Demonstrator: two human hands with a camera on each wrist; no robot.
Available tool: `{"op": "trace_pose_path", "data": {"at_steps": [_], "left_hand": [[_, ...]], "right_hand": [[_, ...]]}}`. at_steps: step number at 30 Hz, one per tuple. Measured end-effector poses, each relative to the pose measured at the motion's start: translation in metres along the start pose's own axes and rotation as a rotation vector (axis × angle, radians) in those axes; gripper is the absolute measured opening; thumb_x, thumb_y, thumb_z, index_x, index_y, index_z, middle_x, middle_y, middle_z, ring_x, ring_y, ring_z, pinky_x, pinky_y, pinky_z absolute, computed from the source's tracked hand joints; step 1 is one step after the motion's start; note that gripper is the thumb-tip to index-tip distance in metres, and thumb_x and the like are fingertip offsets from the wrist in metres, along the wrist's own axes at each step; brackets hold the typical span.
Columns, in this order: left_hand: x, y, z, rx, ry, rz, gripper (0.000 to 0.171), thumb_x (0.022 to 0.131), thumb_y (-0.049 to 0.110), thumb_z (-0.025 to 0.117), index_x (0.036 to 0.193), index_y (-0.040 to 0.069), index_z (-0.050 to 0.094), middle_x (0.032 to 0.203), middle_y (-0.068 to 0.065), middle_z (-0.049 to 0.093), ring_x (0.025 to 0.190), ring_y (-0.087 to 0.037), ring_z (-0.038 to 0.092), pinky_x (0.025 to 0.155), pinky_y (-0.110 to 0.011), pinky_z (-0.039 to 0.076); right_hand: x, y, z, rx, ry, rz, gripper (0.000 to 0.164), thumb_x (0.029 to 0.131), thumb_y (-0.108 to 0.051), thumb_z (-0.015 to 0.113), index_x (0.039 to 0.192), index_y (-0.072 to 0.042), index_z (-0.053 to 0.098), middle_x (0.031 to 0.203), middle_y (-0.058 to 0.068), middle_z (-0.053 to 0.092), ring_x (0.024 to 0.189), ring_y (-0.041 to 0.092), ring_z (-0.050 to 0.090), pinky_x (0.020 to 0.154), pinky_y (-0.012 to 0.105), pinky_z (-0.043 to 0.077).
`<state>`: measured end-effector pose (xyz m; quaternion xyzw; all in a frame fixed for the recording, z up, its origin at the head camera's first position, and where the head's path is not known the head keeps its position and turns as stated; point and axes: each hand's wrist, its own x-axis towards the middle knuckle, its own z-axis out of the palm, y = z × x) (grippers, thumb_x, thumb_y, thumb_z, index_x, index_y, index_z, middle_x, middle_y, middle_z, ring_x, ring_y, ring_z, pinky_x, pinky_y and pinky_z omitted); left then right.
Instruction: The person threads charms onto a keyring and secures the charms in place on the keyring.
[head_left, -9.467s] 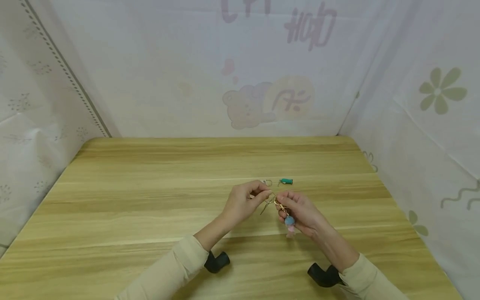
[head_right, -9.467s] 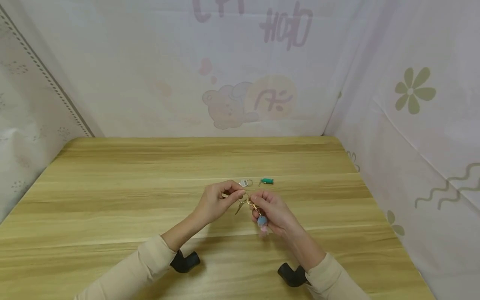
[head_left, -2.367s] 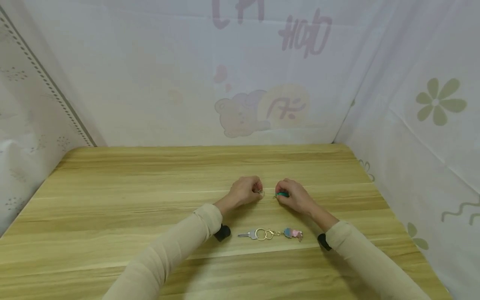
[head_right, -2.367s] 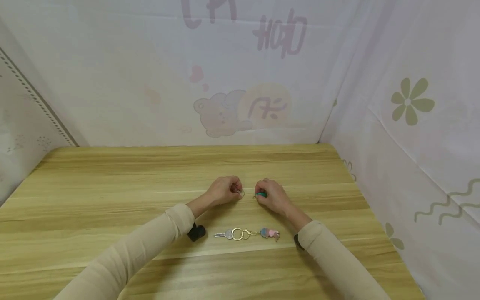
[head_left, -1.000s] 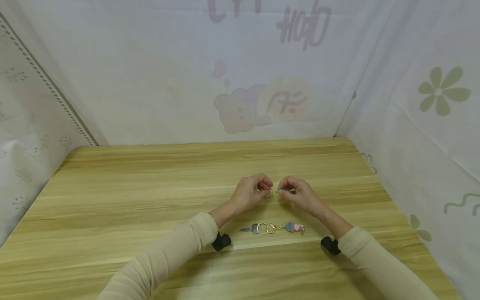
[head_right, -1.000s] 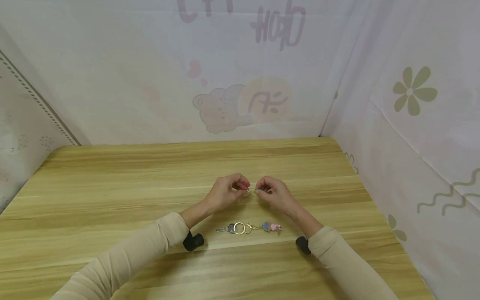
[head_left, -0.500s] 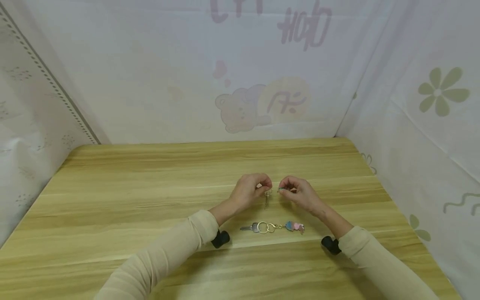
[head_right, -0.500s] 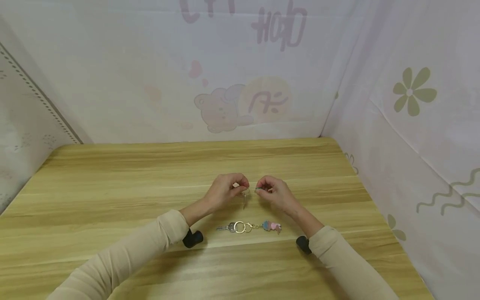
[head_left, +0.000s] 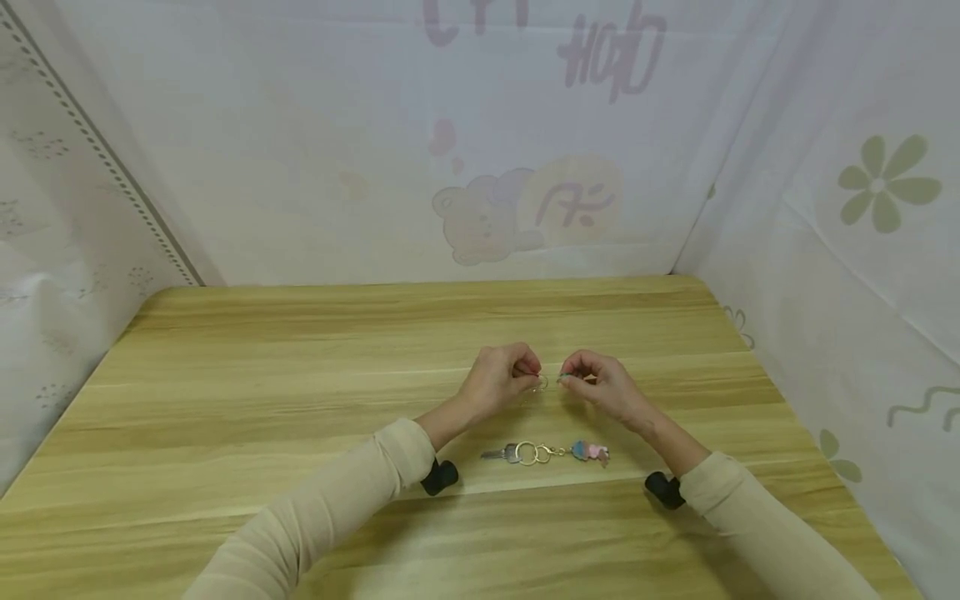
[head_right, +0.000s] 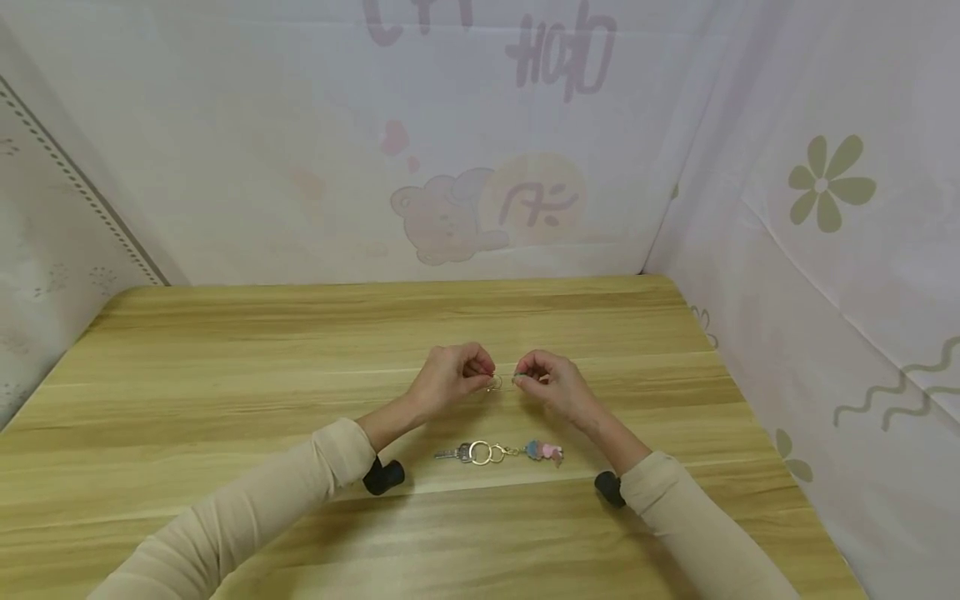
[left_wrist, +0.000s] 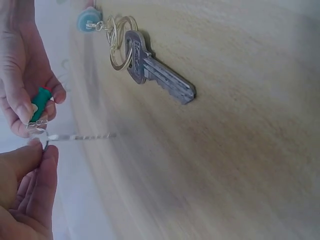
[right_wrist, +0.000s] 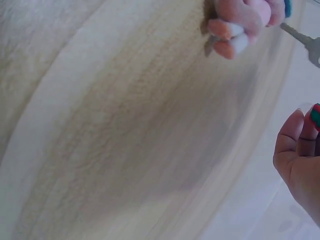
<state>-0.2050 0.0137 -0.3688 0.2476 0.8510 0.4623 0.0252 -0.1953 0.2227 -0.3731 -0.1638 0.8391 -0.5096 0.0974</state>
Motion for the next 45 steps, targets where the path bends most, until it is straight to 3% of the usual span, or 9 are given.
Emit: {"op": "trace_pose_path", "data": {"at_steps": [7,17,26,35,45], "left_hand": [[-0.002,0.001,-0.003,0.065,0.002,0.04,0.007,0.082,0.005,0.071,0.088,0.005,0.068,0.086,-0.003,0.072,0.08,-0.011,0.067,0.066,-0.015,0.05],[-0.001,0.007,-0.003,0.03,-0.023,0.077,0.013,0.082,-0.001,0.069,0.093,0.002,0.064,0.088,-0.007,0.071,0.081,-0.014,0.068,0.069,-0.015,0.051],[-0.002,0.011,-0.003,0.078,-0.002,0.099,0.019,0.081,-0.001,0.07,0.097,0.0,0.061,0.088,-0.008,0.07,0.08,-0.015,0.068,0.068,-0.013,0.05],[-0.003,0.014,-0.002,0.132,0.014,0.174,0.019,0.081,0.001,0.071,0.097,0.003,0.06,0.088,-0.007,0.071,0.081,-0.014,0.069,0.069,-0.013,0.05],[-0.006,0.013,-0.003,0.051,0.047,0.124,0.007,0.082,0.006,0.071,0.088,0.003,0.068,0.083,-0.005,0.071,0.073,-0.01,0.067,0.062,-0.012,0.049]], "right_hand": [[-0.001,-0.002,-0.001,-0.005,0.01,-0.005,0.01,0.091,-0.01,0.061,0.095,0.0,0.061,0.089,0.014,0.061,0.079,0.013,0.054,0.068,0.024,0.047],[0.0,-0.008,0.003,-0.002,0.0,-0.038,0.01,0.09,-0.007,0.061,0.096,0.002,0.061,0.089,0.012,0.062,0.078,0.01,0.055,0.066,0.023,0.048],[0.0,-0.014,0.004,0.008,-0.028,-0.014,0.013,0.091,-0.01,0.061,0.098,0.002,0.061,0.091,0.014,0.062,0.081,0.012,0.055,0.068,0.023,0.049],[-0.001,-0.017,0.005,0.011,-0.044,-0.017,0.011,0.091,-0.008,0.06,0.096,0.002,0.061,0.091,0.013,0.061,0.08,0.012,0.055,0.068,0.023,0.048],[-0.003,-0.022,0.007,0.015,-0.053,-0.049,0.009,0.089,-0.002,0.057,0.092,0.006,0.058,0.085,0.009,0.056,0.078,0.011,0.052,0.064,0.024,0.047]]}}
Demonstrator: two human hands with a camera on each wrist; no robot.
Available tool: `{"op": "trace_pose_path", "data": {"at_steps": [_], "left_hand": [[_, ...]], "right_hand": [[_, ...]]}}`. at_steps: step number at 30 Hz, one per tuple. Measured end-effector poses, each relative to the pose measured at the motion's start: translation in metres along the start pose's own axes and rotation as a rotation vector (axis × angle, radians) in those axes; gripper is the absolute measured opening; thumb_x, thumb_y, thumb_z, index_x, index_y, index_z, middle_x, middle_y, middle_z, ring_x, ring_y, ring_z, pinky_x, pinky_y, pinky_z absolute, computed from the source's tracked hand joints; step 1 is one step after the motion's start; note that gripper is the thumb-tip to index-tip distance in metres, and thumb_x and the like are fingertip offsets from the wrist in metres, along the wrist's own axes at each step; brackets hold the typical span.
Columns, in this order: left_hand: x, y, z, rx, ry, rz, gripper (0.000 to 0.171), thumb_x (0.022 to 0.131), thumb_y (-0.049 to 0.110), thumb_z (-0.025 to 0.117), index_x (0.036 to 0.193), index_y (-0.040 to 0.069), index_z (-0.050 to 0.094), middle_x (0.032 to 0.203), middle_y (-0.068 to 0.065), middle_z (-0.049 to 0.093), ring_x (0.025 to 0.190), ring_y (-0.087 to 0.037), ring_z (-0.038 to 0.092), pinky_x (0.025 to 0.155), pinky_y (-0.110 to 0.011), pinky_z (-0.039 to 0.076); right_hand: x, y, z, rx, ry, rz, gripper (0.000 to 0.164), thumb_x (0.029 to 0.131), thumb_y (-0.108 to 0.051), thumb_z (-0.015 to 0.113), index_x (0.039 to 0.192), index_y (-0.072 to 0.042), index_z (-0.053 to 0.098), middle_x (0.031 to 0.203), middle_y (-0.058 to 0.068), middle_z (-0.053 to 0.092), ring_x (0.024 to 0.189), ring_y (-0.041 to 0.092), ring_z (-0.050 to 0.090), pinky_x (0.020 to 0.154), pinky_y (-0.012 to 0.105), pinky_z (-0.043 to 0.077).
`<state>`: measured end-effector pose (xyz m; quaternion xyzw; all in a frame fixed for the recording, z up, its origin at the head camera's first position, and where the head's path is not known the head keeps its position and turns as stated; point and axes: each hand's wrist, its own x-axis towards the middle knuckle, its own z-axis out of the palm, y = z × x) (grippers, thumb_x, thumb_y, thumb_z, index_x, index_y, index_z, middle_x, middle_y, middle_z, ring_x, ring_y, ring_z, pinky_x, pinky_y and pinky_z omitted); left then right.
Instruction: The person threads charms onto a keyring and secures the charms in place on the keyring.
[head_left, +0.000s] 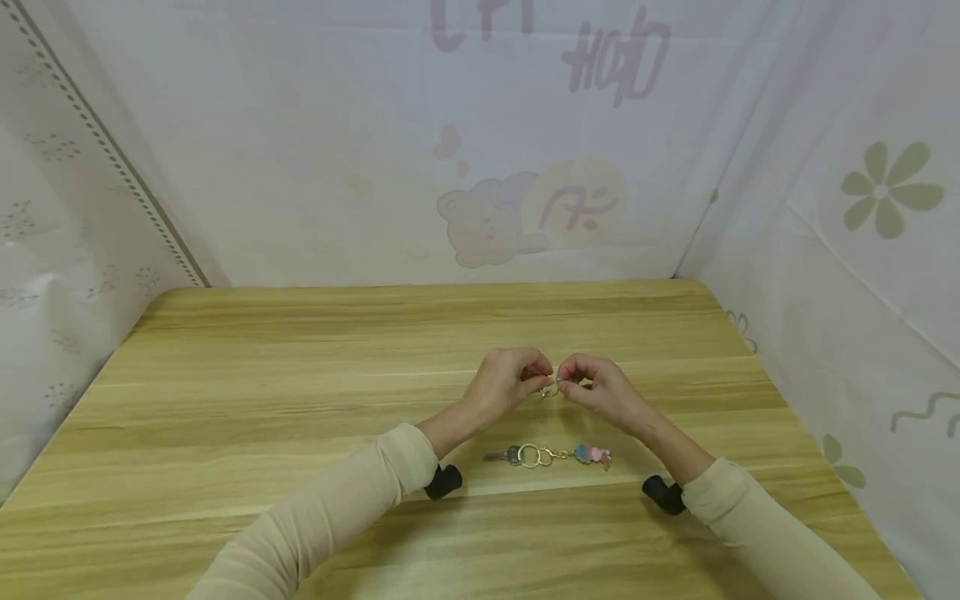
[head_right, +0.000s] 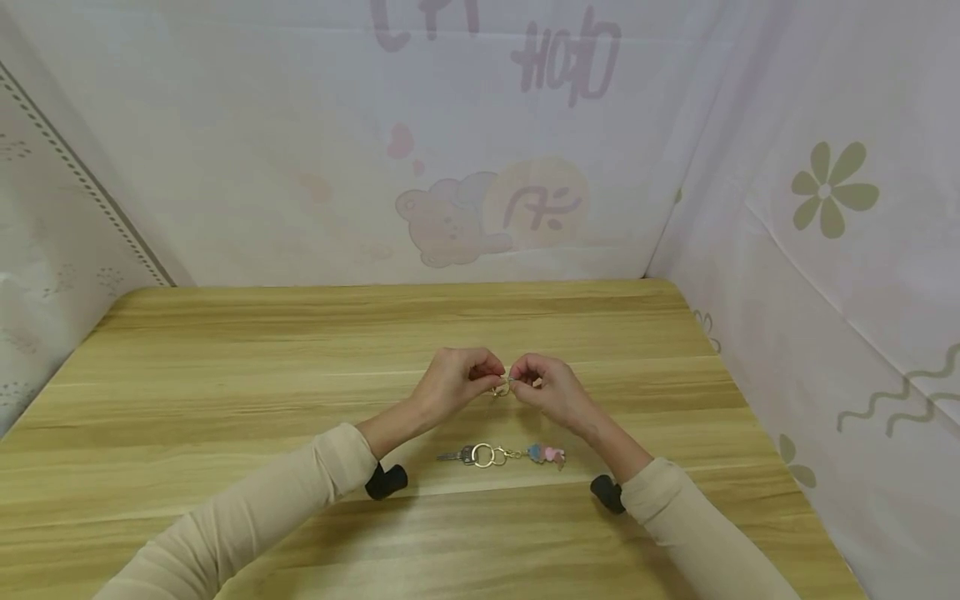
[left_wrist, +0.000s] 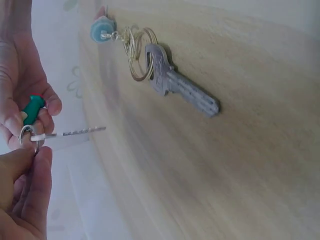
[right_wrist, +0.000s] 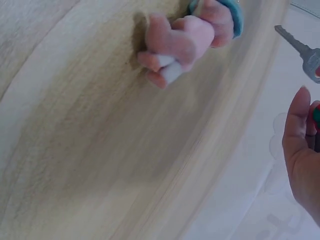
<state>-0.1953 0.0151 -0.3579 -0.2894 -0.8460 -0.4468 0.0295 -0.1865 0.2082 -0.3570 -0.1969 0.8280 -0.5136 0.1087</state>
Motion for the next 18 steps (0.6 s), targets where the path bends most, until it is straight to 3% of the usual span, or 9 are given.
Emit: {"op": "trace_pose_path", "data": {"at_steps": [6,13,18], "left_hand": [[-0.0023,-0.0004,-0.0019,-0.054,-0.005,-0.017,0.005,0.085,0.008,0.068,0.084,0.004,0.07,0.08,-0.004,0.071,0.067,-0.007,0.065,0.058,-0.012,0.049],[-0.0025,-0.0021,-0.0033,-0.129,-0.004,-0.005,0.006,0.086,0.003,0.066,0.083,0.002,0.071,0.081,-0.009,0.072,0.069,-0.013,0.067,0.058,-0.013,0.05],[-0.0028,-0.0011,-0.005,-0.112,-0.001,0.028,0.007,0.086,0.004,0.066,0.082,0.002,0.072,0.079,-0.007,0.072,0.067,-0.014,0.066,0.056,-0.013,0.048]], "right_hand": [[0.0,-0.0001,-0.0004,0.084,-0.016,-0.008,0.009,0.09,0.0,0.054,0.094,0.009,0.056,0.088,0.016,0.056,0.08,0.01,0.055,0.073,0.033,0.054],[-0.0012,0.0001,-0.0007,0.177,-0.009,0.008,0.018,0.093,0.0,0.054,0.099,0.016,0.053,0.09,0.011,0.056,0.082,0.01,0.056,0.077,0.031,0.055],[-0.0022,-0.0009,-0.0013,0.216,-0.028,0.023,0.019,0.094,-0.003,0.054,0.103,0.014,0.055,0.095,0.016,0.057,0.085,0.011,0.057,0.079,0.032,0.054]]}}
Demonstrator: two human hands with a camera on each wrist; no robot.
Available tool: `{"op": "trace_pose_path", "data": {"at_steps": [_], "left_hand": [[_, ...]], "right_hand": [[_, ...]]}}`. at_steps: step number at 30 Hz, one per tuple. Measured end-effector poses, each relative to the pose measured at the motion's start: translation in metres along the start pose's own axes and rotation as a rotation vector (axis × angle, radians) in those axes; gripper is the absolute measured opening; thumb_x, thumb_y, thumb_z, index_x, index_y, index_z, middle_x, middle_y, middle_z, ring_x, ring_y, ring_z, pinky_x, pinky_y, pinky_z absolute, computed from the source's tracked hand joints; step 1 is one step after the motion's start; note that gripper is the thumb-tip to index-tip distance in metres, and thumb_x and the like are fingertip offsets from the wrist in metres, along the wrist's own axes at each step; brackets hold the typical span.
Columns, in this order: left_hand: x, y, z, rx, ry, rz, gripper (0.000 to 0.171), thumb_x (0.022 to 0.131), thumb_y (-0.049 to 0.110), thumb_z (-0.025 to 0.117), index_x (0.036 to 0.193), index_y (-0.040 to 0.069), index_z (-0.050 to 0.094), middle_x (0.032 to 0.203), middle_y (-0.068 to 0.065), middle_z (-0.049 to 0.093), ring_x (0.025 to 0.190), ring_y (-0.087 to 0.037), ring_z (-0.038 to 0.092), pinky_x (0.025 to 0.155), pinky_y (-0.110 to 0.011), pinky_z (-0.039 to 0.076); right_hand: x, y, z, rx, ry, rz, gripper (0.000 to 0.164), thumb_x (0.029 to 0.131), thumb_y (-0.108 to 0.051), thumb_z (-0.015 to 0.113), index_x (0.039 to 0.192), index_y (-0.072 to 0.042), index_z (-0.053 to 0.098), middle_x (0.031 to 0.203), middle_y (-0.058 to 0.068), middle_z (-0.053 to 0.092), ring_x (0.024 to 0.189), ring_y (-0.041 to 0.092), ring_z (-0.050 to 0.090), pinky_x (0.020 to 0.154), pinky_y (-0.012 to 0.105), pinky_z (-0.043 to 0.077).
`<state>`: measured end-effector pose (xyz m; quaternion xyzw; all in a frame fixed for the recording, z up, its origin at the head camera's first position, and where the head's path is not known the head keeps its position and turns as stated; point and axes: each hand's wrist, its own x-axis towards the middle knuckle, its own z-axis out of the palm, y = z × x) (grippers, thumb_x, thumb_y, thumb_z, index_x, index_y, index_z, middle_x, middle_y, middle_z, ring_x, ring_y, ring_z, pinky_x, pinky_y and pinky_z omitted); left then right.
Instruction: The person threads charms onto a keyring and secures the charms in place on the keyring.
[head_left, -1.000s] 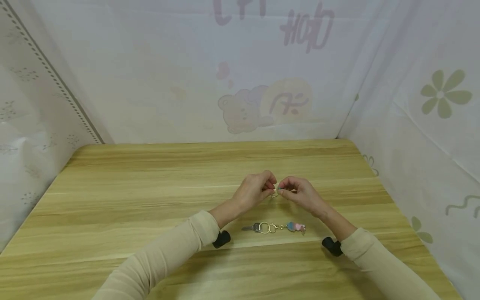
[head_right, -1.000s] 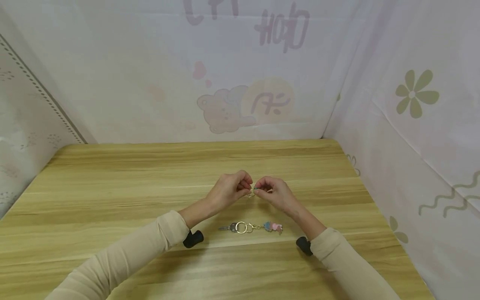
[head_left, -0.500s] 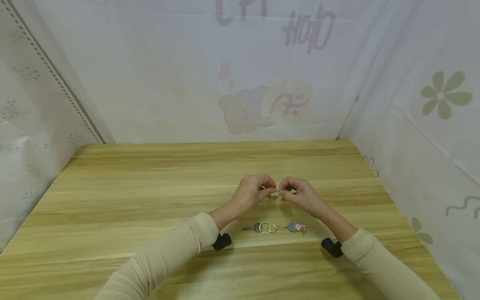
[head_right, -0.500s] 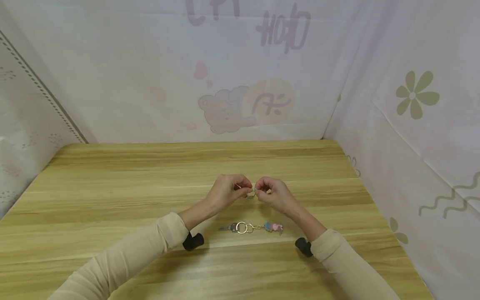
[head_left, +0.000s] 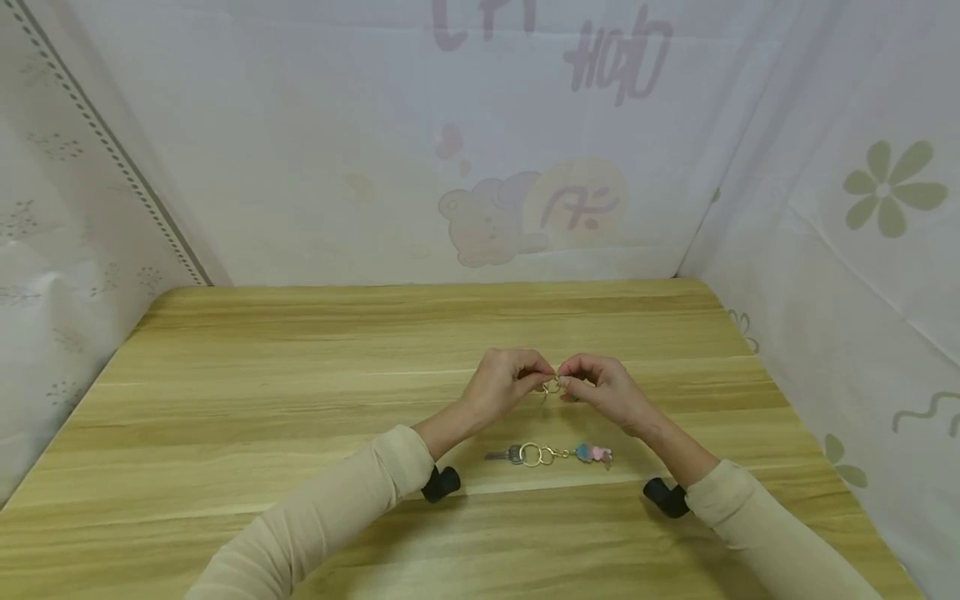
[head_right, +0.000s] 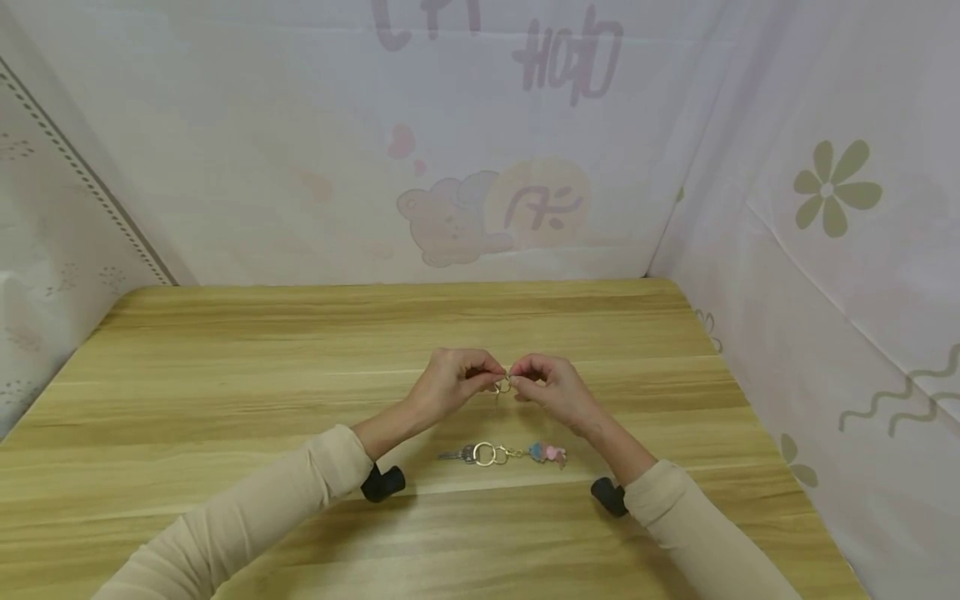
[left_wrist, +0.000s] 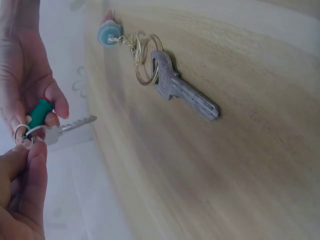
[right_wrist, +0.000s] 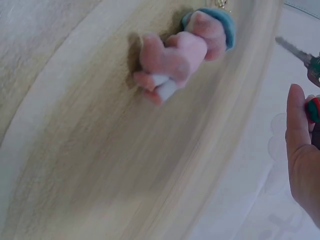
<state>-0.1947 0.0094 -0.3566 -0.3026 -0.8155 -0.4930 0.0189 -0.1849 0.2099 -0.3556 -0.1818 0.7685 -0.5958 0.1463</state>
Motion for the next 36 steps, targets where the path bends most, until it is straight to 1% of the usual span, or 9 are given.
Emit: {"op": "trace_pose_path", "data": {"at_steps": [7,10,12,14,19,25,27,30,36], "left_hand": [[-0.0015,-0.0003,-0.002,0.079,0.001,0.047,0.007,0.085,0.003,0.066,0.081,0.004,0.072,0.079,-0.005,0.071,0.065,-0.007,0.06,0.057,-0.013,0.047],[-0.002,-0.0003,-0.0022,0.119,0.002,0.077,0.006,0.084,0.003,0.067,0.081,0.004,0.072,0.08,-0.004,0.07,0.066,-0.007,0.059,0.059,-0.013,0.046],[-0.0022,0.0,-0.0022,0.152,0.004,0.103,0.005,0.084,0.003,0.068,0.081,0.005,0.072,0.08,-0.003,0.069,0.066,-0.007,0.058,0.059,-0.012,0.046],[-0.0025,0.0003,-0.002,0.177,0.003,0.127,0.004,0.083,0.003,0.069,0.081,0.005,0.072,0.079,-0.003,0.069,0.067,-0.007,0.058,0.06,-0.012,0.045],[-0.0029,0.0007,-0.0014,0.231,-0.002,0.198,0.005,0.082,0.004,0.069,0.079,0.007,0.071,0.08,-0.002,0.069,0.069,-0.008,0.061,0.061,-0.01,0.045],[-0.0023,0.0025,-0.0018,0.288,0.003,0.291,0.007,0.083,0.007,0.069,0.076,0.007,0.068,0.079,-0.002,0.069,0.071,-0.009,0.064,0.061,-0.01,0.046],[-0.0022,0.0034,-0.0019,0.3,0.003,0.301,0.008,0.083,0.008,0.068,0.075,0.007,0.067,0.079,-0.002,0.069,0.071,-0.009,0.064,0.061,-0.01,0.046],[-0.0022,0.0044,-0.0016,0.317,0.004,0.309,0.008,0.083,0.007,0.069,0.076,0.008,0.068,0.079,-0.002,0.069,0.071,-0.009,0.064,0.061,-0.011,0.046],[-0.0032,0.0055,0.0001,0.359,0.013,0.324,0.007,0.083,0.006,0.07,0.076,0.008,0.068,0.078,-0.002,0.069,0.069,-0.01,0.064,0.06,-0.01,0.046]], "right_hand": [[-0.0024,-0.0028,-0.001,-0.001,-0.036,0.032,0.023,0.095,-0.007,0.053,0.106,0.014,0.054,0.097,0.021,0.054,0.087,0.018,0.059,0.081,0.033,0.054],[-0.0032,-0.0039,-0.0014,-0.007,-0.047,0.047,0.023,0.095,-0.007,0.054,0.106,0.013,0.055,0.097,0.017,0.056,0.088,0.019,0.059,0.081,0.034,0.054],[-0.0037,-0.0046,-0.0016,-0.011,-0.054,0.053,0.022,0.095,-0.007,0.054,0.105,0.012,0.055,0.096,0.012,0.056,0.088,0.02,0.059,0.081,0.035,0.054],[-0.0042,-0.0046,-0.0021,-0.014,-0.064,0.054,0.021,0.095,-0.007,0.054,0.105,0.012,0.056,0.096,0.011,0.056,0.088,0.019,0.059,0.08,0.035,0.054],[-0.0051,-0.0052,-0.0036,-0.033,-0.086,0.045,0.019,0.095,-0.006,0.053,0.103,0.011,0.057,0.097,0.013,0.056,0.086,0.017,0.06,0.08,0.038,0.054],[-0.006,-0.0065,-0.0059,-0.054,-0.107,0.019,0.017,0.095,-0.006,0.054,0.1,0.01,0.058,0.096,0.016,0.056,0.088,0.021,0.059,0.08,0.043,0.053],[-0.0063,-0.0067,-0.0064,-0.061,-0.112,0.008,0.016,0.095,-0.005,0.054,0.099,0.01,0.058,0.095,0.018,0.056,0.088,0.021,0.059,0.08,0.043,0.053],[-0.0066,-0.007,-0.0066,-0.069,-0.115,-0.003,0.015,0.094,-0.004,0.054,0.098,0.009,0.058,0.093,0.019,0.055,0.087,0.019,0.057,0.079,0.042,0.054],[-0.0071,-0.0079,-0.0058,-0.059,-0.118,-0.005,0.012,0.093,-0.001,0.054,0.096,0.011,0.056,0.092,0.012,0.054,0.085,0.012,0.055,0.082,0.044,0.053]]}}
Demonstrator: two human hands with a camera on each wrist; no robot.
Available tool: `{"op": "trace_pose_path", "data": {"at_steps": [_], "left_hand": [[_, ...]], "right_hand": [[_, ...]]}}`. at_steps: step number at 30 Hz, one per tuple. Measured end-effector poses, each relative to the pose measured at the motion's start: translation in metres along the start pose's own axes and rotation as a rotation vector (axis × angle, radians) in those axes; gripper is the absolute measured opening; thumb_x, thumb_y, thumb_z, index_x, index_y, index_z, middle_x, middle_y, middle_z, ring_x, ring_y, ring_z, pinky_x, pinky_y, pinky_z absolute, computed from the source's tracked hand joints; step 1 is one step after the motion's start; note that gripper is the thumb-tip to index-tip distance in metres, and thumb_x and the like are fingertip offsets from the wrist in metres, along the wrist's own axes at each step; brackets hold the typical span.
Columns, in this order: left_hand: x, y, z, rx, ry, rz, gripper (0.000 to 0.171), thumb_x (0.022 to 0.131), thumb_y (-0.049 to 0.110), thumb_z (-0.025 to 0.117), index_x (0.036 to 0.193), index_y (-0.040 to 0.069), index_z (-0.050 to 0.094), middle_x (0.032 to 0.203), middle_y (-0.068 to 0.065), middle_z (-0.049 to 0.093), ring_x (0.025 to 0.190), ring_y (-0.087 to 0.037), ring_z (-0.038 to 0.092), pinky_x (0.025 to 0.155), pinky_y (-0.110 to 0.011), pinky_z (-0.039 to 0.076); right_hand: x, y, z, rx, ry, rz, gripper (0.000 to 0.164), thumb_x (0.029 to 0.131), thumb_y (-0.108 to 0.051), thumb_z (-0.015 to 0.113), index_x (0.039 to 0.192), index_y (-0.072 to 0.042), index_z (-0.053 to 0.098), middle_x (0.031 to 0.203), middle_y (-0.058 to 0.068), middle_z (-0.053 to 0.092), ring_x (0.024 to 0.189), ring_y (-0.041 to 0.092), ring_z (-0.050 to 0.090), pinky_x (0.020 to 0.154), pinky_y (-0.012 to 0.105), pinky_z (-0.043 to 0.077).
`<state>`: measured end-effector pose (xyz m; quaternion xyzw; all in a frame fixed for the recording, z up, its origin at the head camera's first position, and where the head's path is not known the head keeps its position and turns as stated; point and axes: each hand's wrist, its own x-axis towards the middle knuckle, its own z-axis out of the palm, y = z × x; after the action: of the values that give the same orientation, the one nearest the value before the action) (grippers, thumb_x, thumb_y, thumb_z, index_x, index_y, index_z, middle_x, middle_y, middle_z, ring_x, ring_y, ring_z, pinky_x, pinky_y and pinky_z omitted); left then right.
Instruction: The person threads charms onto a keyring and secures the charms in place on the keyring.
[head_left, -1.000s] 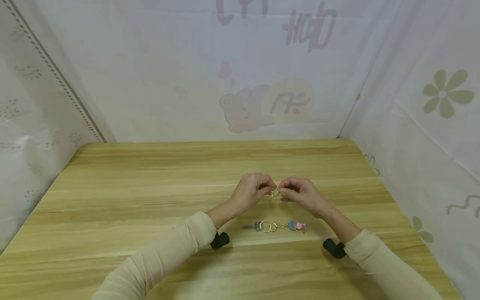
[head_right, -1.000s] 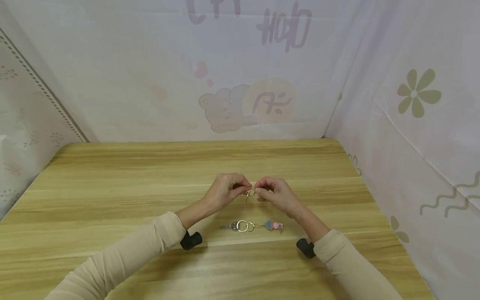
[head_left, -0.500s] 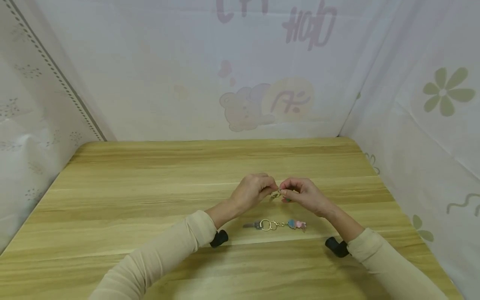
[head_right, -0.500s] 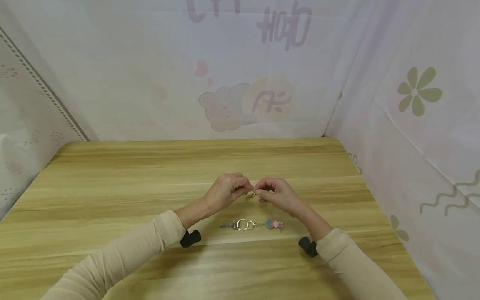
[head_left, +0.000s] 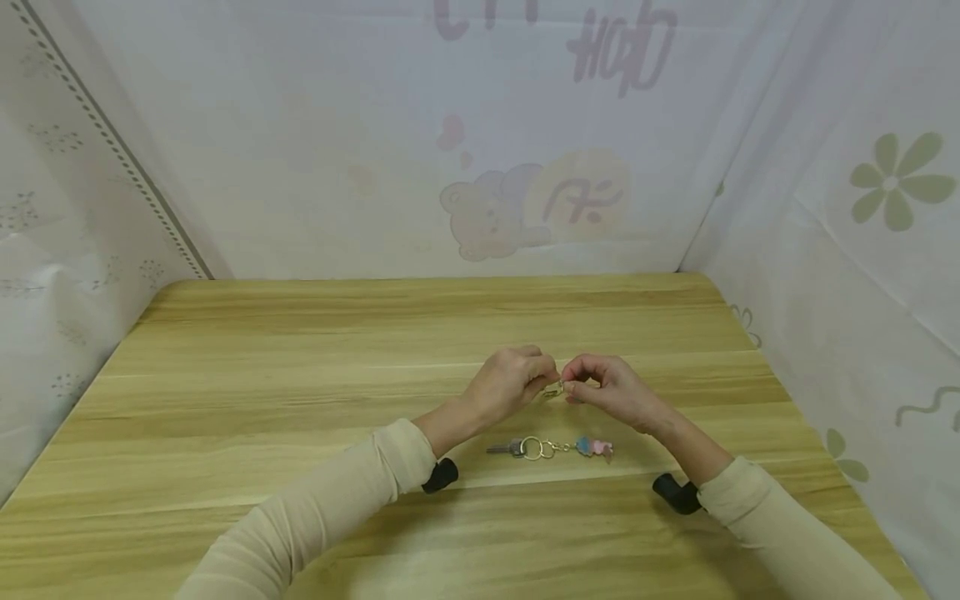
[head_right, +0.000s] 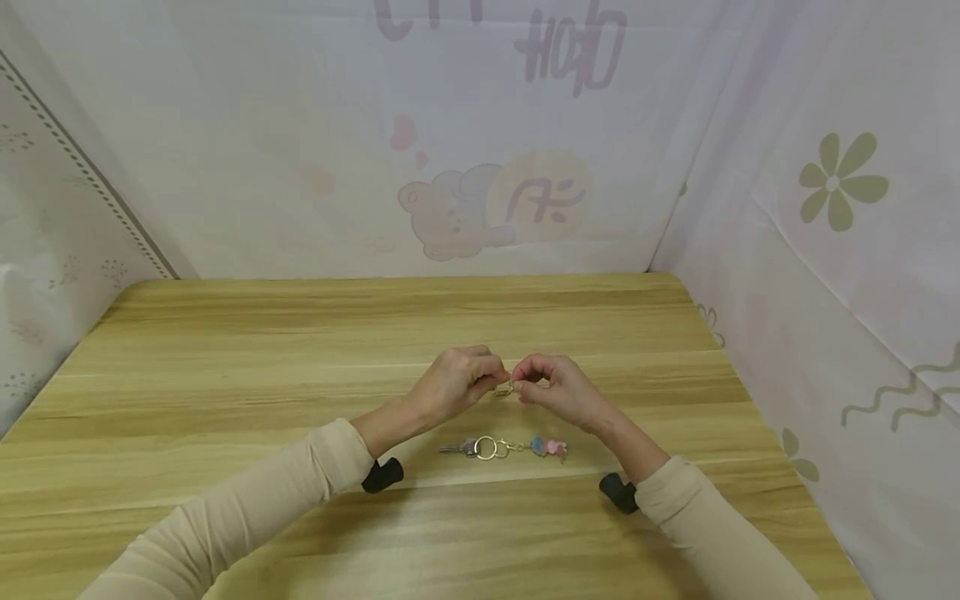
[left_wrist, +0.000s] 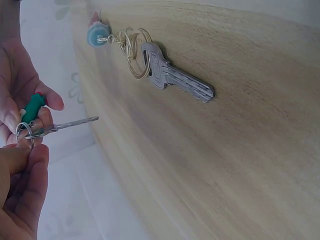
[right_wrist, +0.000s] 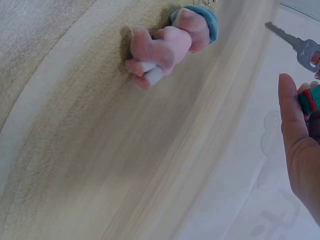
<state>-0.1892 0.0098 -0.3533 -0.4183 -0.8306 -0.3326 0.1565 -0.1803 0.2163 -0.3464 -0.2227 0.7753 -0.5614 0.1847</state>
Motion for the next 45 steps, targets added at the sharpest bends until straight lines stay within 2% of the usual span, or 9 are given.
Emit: {"op": "trace_pose_path", "data": {"at_steps": [6,12,18,25,32,36,40,45], "left_hand": [[0.001,0.001,0.001,0.024,0.005,-0.001,0.008,0.083,0.006,0.07,0.075,0.008,0.067,0.076,-0.002,0.068,0.065,-0.009,0.061,0.056,-0.01,0.044],[0.002,0.001,0.002,0.005,0.005,-0.043,0.009,0.083,0.004,0.07,0.075,0.007,0.068,0.075,-0.002,0.068,0.064,-0.009,0.061,0.054,-0.012,0.043],[0.004,0.001,0.002,-0.021,0.003,-0.097,0.009,0.082,0.002,0.069,0.076,0.008,0.069,0.075,-0.002,0.069,0.064,-0.008,0.059,0.055,-0.012,0.042],[0.004,0.001,0.002,-0.131,-0.014,-0.202,0.011,0.082,-0.004,0.066,0.079,0.005,0.07,0.075,-0.003,0.068,0.06,-0.006,0.055,0.054,-0.011,0.042],[0.005,0.0,0.002,-0.257,-0.012,-0.287,0.01,0.086,-0.003,0.063,0.079,0.002,0.068,0.074,-0.006,0.07,0.061,-0.008,0.065,0.053,-0.01,0.046],[0.005,-0.001,0.001,-0.299,-0.014,-0.327,0.008,0.087,-0.001,0.063,0.081,0.001,0.068,0.073,-0.007,0.07,0.062,-0.013,0.068,0.051,-0.012,0.047],[0.005,-0.001,0.001,-0.343,-0.007,-0.366,0.007,0.087,0.0,0.063,0.082,0.002,0.067,0.073,-0.007,0.07,0.063,-0.016,0.068,0.05,-0.014,0.048],[0.006,-0.003,0.002,-0.395,0.0,-0.447,0.004,0.086,0.002,0.065,0.083,0.004,0.067,0.074,-0.006,0.07,0.062,-0.011,0.066,0.052,-0.015,0.048]], "right_hand": [[0.0,0.001,0.001,-0.021,0.017,-0.004,0.011,0.092,0.001,0.054,0.095,0.012,0.055,0.092,0.012,0.054,0.085,0.011,0.054,0.082,0.036,0.054],[0.001,0.003,0.003,-0.161,0.098,-0.045,0.007,0.091,-0.001,0.057,0.093,0.005,0.059,0.091,0.013,0.058,0.084,0.012,0.053,0.07,0.023,0.051],[0.0,0.004,0.006,-0.226,0.176,-0.099,0.008,0.09,0.001,0.058,0.094,0.008,0.059,0.093,0.019,0.059,0.085,0.011,0.053,0.067,0.021,0.051],[-0.001,0.005,0.01,-0.279,0.261,-0.157,0.003,0.089,0.001,0.06,0.091,0.003,0.062,0.092,0.011,0.062,0.087,0.016,0.058,0.072,0.022,0.054],[0.001,0.004,0.013,-0.286,0.333,-0.156,0.004,0.087,0.002,0.062,0.091,0.002,0.063,0.092,0.013,0.063,0.087,0.018,0.062,0.073,0.021,0.054],[0.001,0.003,0.012,-0.284,0.352,-0.125,0.004,0.088,-0.001,0.063,0.092,0.0,0.063,0.092,0.011,0.063,0.087,0.012,0.06,0.071,0.02,0.053],[0.001,0.003,0.011,-0.224,0.342,-0.09,0.007,0.089,-0.004,0.062,0.094,0.001,0.064,0.091,0.013,0.063,0.082,0.006,0.058,0.068,0.019,0.052],[0.003,0.003,0.009,-0.122,0.288,-0.048,0.013,0.091,-0.005,0.06,0.098,0.005,0.062,0.091,0.018,0.062,0.078,0.009,0.059,0.069,0.023,0.052]]}}
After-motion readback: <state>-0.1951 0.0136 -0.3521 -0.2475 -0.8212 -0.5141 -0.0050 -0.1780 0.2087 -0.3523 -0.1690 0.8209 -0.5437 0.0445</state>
